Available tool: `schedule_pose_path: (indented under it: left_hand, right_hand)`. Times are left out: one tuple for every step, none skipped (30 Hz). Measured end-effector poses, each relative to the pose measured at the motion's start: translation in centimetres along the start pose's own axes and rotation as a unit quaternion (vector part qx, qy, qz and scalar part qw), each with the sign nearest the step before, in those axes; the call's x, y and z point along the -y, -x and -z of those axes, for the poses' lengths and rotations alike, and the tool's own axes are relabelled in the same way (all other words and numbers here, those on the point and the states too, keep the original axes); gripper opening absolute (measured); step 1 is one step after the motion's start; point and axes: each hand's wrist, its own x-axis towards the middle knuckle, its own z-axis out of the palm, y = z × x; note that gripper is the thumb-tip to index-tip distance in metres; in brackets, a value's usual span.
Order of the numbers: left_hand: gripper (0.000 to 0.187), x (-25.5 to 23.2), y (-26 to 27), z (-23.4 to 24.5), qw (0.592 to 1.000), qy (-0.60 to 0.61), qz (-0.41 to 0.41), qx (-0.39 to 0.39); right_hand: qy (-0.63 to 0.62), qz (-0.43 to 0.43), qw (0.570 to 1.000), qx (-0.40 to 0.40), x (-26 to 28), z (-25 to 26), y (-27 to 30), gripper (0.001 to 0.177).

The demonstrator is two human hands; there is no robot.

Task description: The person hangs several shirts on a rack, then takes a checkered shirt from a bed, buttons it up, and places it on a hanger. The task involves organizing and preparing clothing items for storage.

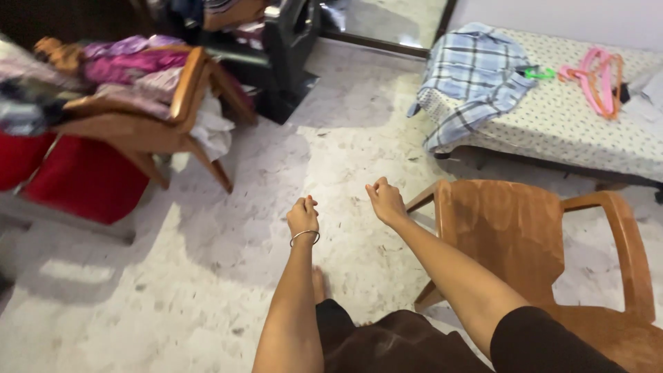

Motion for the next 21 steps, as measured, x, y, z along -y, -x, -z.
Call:
schedule_pose_path:
  left_hand:
    - [0.039,-0.4,-2.0,-0.8,1.0,-0.009,-0.007,0.014]
    - [0.038,-1.0,-4.1,-1.5,0.999,-0.018,-0.013,0.027]
    - [0.038,-1.7,-6.2,-2.4,0.999,-0.027,-0.022,0.042]
    - [0.038,-2.5,-8.2,-3.0,0.998,-0.022,-0.025,0.056]
    - [0.038,-3.4,-10.6,-3.7,0.997,-0.015,-0.029,0.07]
    - [0.038,-4.4,-12.9,-4.4,0.996,-0.009,-0.033,0.083]
    - [0.038,-5.0,-14.8,-4.8,0.994,-0.01,-0.046,0.101]
    - [0.038,-5.9,-16.7,-5.4,0.991,-0.011,-0.059,0.118]
    - [0.037,-7.3,-19.2,-6.1,0.988,-0.01,-0.077,0.134]
    - [0.037,-8.3,-21.2,-6.7,0.985,-0.023,-0.086,0.145]
    - [0.037,-9.2,-23.0,-7.6,0.982,-0.033,-0.096,0.158]
    - [0.037,-10.2,-24.8,-8.6,0.979,-0.043,-0.106,0.17]
    - [0.038,-10.8,-26.2,-9.6,0.976,-0.045,-0.108,0.186]
    - [0.038,-11.4,-27.5,-10.6,0.972,-0.048,-0.111,0.202]
    - [0.038,-12.4,-29.2,-11.9,0.969,-0.049,-0.116,0.213]
    - [0.038,-13.2,-30.5,-13.3,0.963,-0.047,-0.132,0.228]
    - [0.038,-14.0,-31.6,-14.7,0.958,-0.045,-0.148,0.242]
    - [0.039,-14.7,-32.6,-16.2,0.952,-0.043,-0.164,0.256]
    - [0.039,-15.4,-33.6,-17.9,0.946,-0.049,-0.168,0.272]
    - [0.039,-16.0,-34.6,-19.6,0.941,-0.055,-0.171,0.287]
    - [0.039,-16.7,-35.7,-21.4,0.936,-0.06,-0.174,0.3]
  right_hand:
    - [0.0,0.0,1.0,-0.018,0.1,-0.3,-1.6,0.04]
    - [0.0,0.001,0.999,-0.036,0.2,-0.5,-3.2,0.04]
    - [0.0,0.0,0.998,-0.056,0.2,-0.6,-4.9,0.04]
    - [-0.002,-0.016,0.998,-0.064,0.3,-0.7,-6.5,0.039]
    - [-0.003,-0.03,0.997,-0.075,0.6,-0.8,-8.4,0.039]
    - [-0.003,-0.043,0.995,-0.085,1.0,-0.8,-10.3,0.039]
    - [-0.008,-0.049,0.994,-0.102,1.2,-0.9,-11.5,0.039]
    - [-0.012,-0.054,0.991,-0.118,1.4,-0.7,-12.8,0.039]
    - [-0.016,-0.055,0.988,-0.14,1.9,-0.2,-14.8,0.039]
    - [-0.023,-0.072,0.986,-0.147,2.5,0.0,-16.1,0.039]
    - [-0.027,-0.088,0.984,-0.155,2.7,0.2,-17.1,0.038]
    - [-0.032,-0.105,0.981,-0.163,3.0,0.6,-18.4,0.038]
    - [-0.02,-0.105,0.979,-0.174,3.0,0.8,-19.2,0.037]
    - [-0.009,-0.104,0.977,-0.185,3.1,1.1,-20.0,0.037]
    - [0.002,-0.1,0.975,-0.197,3.1,1.6,-21.5,0.037]
    - [-0.007,-0.118,0.972,-0.205,2.9,2.2,-22.6,0.037]
    - [-0.017,-0.136,0.968,-0.212,2.6,2.7,-23.6,0.036]
    - [-0.027,-0.153,0.963,-0.22,2.2,3.1,-24.7,0.036]
    - [-0.032,-0.174,0.958,-0.228,1.6,3.4,-25.8,0.036]
    - [-0.037,-0.194,0.952,-0.235,0.8,3.7,-27.1,0.036]
    - [-0.041,-0.212,0.946,-0.242,-0.2,4.0,-28.4,0.036]
